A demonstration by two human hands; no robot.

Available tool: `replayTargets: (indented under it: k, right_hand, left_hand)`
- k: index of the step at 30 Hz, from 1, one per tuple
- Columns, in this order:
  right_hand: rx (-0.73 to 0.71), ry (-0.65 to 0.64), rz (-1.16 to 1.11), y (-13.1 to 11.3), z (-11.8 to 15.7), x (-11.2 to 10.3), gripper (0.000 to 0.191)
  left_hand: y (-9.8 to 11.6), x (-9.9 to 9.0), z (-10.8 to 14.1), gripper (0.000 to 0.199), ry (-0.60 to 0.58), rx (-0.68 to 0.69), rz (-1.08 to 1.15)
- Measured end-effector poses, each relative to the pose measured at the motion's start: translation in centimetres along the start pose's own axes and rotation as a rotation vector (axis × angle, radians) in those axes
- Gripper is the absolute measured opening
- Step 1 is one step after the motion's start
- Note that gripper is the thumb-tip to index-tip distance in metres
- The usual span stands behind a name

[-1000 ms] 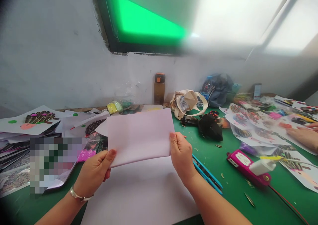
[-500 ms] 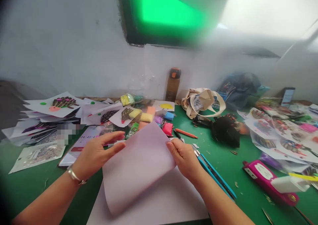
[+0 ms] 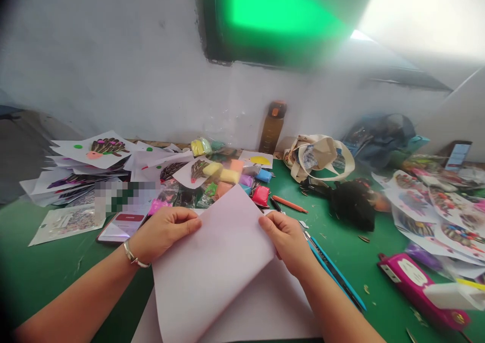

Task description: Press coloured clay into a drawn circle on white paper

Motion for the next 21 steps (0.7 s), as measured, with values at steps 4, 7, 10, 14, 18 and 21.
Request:
replayTargets:
  k: [4, 7, 10, 14, 18, 21]
  right_hand:
    - [0.046, -0.002, -0.135, 0.6, -0.1, 0.1, 0.042]
    - [0.080, -0.006, -0.225, 0.9, -0.2, 0.2, 0.040]
    - [0.138, -0.025, -0.373, 1.1, -0.1, 0.5, 0.036]
    - [0.190, -0.063, -0.614, 0.7, 0.2, 1.2, 0.044]
    - [0.224, -0.260, -0.729, 0.0, 1.6, 4.2, 0.055]
    - [0.218, -0.406, -0.657, -0.2, 3.1, 6.5, 0.042]
  left_hand:
    - [-0.3, 0.3, -0.1, 0.034, -0.008, -0.028, 0.037]
    - [-0.3, 0.3, -0.1, 0.033, -0.011, -0.029, 0.039]
    - [-0.1, 0.1, -0.1, 0.033, 0.009, -0.018, 0.042]
    - [0.0, -0.7, -0.2, 0.034, 0.086, -0.012, 0.076]
    - [-0.3, -1.6, -0.4, 0.034, 0.168, -0.028, 0.133]
    - [-0.7, -1.8, -0.5, 0.035, 0.185, -0.047, 0.183]
Point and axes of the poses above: each hand's wrist, its own z-axis away from the middle knuckle, its own x-axis out of the palm, y = z × x, the point moved 10 cm from there along -z, towards the middle knuckle, and after that the axes turned 6 degrees about y, right-handed, at the moved point
